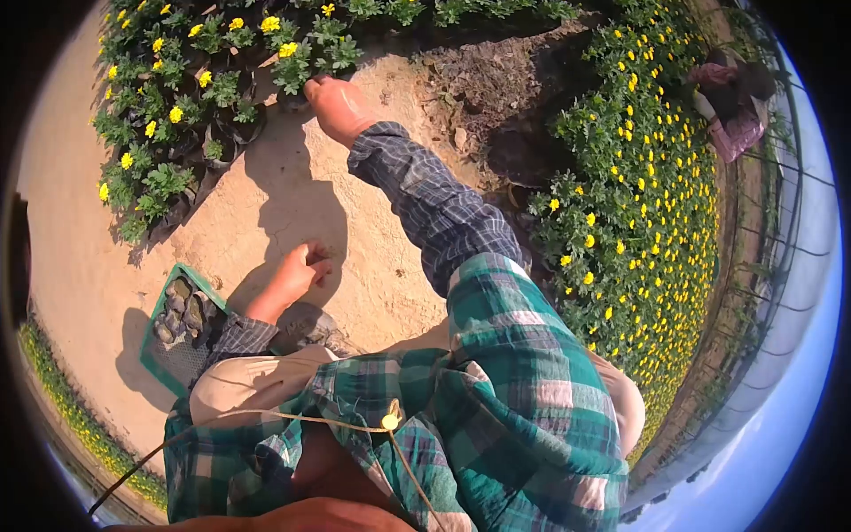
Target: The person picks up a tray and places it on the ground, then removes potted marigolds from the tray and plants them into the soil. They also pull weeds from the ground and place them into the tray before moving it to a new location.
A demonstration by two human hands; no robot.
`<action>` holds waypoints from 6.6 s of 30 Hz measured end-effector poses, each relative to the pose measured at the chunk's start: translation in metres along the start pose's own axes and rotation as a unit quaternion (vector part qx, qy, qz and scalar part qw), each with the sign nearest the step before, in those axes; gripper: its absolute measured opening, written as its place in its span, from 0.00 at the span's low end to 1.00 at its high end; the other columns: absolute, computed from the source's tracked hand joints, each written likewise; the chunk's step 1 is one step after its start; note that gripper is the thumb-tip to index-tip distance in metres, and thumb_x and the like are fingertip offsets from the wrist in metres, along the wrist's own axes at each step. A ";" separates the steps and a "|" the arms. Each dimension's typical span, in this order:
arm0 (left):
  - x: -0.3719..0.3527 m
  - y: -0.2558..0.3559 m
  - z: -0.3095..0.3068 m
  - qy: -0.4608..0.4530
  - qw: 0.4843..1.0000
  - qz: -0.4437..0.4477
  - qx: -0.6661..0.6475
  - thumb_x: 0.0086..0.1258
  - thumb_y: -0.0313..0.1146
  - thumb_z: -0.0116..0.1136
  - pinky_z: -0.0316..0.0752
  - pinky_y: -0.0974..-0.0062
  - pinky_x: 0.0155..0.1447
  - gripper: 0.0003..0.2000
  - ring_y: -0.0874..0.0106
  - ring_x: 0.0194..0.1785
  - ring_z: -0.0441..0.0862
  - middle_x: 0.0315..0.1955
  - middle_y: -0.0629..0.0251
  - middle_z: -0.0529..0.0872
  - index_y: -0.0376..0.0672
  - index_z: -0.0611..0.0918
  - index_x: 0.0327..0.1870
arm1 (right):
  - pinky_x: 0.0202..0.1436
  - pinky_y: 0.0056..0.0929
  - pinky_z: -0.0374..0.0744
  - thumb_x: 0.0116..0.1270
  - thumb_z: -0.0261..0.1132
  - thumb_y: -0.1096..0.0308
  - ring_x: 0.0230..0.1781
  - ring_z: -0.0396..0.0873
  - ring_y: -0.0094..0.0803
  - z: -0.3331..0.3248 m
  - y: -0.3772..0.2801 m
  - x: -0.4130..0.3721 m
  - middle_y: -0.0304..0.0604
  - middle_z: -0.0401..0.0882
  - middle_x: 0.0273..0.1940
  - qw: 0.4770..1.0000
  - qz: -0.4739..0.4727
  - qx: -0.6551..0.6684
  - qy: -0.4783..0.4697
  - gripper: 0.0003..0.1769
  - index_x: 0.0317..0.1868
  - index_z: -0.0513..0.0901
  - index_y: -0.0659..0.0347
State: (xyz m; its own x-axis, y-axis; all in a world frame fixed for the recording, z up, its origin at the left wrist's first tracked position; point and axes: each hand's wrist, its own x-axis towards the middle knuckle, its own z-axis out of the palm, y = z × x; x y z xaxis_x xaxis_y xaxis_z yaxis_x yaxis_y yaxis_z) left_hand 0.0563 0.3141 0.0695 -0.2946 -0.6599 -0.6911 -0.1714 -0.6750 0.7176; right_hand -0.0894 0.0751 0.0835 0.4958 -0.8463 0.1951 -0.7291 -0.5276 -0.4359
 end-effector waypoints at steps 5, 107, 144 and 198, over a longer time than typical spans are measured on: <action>-0.004 0.002 -0.002 0.013 1.000 0.024 0.009 0.66 0.26 0.55 0.71 0.80 0.28 0.04 0.80 0.24 0.75 0.26 0.65 0.79 0.37 0.73 0.35 | 0.37 0.42 0.77 0.60 0.60 0.75 0.35 0.76 0.50 0.008 -0.003 -0.038 0.51 0.74 0.38 0.989 0.021 0.107 0.096 0.07 0.40 0.76 0.60; -0.109 -0.004 -0.114 0.371 0.923 0.072 0.064 0.70 0.26 0.52 0.71 0.82 0.27 0.04 0.82 0.22 0.73 0.26 0.67 0.78 0.39 0.71 0.40 | 0.46 0.46 0.75 0.53 0.60 0.75 0.44 0.75 0.53 -0.225 0.279 -0.221 0.57 0.76 0.39 0.946 0.292 -0.094 -0.107 0.19 0.47 0.75 0.65; 0.293 0.217 0.284 -0.099 0.857 0.249 0.439 0.65 0.37 0.56 0.73 0.59 0.52 0.17 0.50 0.51 0.78 0.49 0.46 0.80 0.38 0.78 0.51 | 0.45 0.45 0.76 0.54 0.64 0.72 0.39 0.77 0.55 -0.132 0.324 -0.080 0.59 0.77 0.34 0.961 0.183 0.138 0.153 0.09 0.35 0.78 0.67; 0.383 0.259 0.279 0.102 0.781 0.059 0.614 0.51 0.36 0.74 0.75 0.63 0.55 0.29 0.51 0.51 0.77 0.46 0.48 0.77 0.33 0.72 0.50 | 0.28 0.29 0.80 0.65 0.63 0.64 0.25 0.83 0.27 -0.223 0.457 -0.098 0.43 0.81 0.27 0.872 0.401 0.118 0.255 0.13 0.42 0.80 0.67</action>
State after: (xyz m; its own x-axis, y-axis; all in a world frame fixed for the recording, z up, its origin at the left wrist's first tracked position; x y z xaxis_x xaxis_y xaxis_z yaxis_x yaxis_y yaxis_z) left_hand -0.3634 -0.0214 0.0147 -0.2419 -0.8172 -0.5232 -0.9630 0.1360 0.2327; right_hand -0.5761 -0.0998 0.0610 -0.4458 -0.8912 0.0835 -0.5980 0.2271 -0.7687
